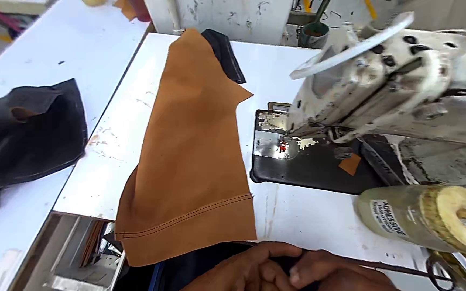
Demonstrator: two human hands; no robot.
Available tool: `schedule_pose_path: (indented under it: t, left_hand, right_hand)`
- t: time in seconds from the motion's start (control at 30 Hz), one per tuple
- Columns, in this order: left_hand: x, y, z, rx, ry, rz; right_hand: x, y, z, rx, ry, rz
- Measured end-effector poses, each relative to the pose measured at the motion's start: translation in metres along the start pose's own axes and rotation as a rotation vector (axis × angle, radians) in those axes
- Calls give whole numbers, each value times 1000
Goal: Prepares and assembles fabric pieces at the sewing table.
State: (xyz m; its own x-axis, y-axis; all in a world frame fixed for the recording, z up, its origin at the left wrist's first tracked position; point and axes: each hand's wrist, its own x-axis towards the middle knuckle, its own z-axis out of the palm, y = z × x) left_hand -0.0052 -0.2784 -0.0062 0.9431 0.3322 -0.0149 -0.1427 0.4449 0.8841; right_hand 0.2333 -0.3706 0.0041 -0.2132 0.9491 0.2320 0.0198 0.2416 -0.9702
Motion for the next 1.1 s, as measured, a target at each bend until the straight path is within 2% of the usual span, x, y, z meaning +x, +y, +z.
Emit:
schedule_pose_path:
  t: [0.07,0.13,0.2,0.27,0.37,0.53,0.73,0.9,1.1]
  left_hand:
    - [-10,11,0,571,343,87]
    - [-14,4,-15,1178,670,123]
    - [-13,-14,-37,1551,794,114]
    - [-12,-28,-45,1717,806,82]
    - [-10,-35,-43,1781,813,72]
    - [-13,-31,-35,1717,819,21]
    - [-12,-30,-26,1760,893,-78]
    - [-11,-24,-23,1779,853,-151]
    - [-16,-31,-25,1737,868,-127]
  right_hand:
    - [1,0,-4,-8,34,23]
    - [4,1,-8,-121,79,76]
    - [10,3,-8,-256,86,115]
    - [20,7,-5,-334,80,120]
    - [34,13,2,-352,83,116]
    - [56,21,10,-257,70,144]
    - [79,33,11,-204,32,194]
    - [93,41,10,-213,20,276]
    - [113,47,22,-243,92,346]
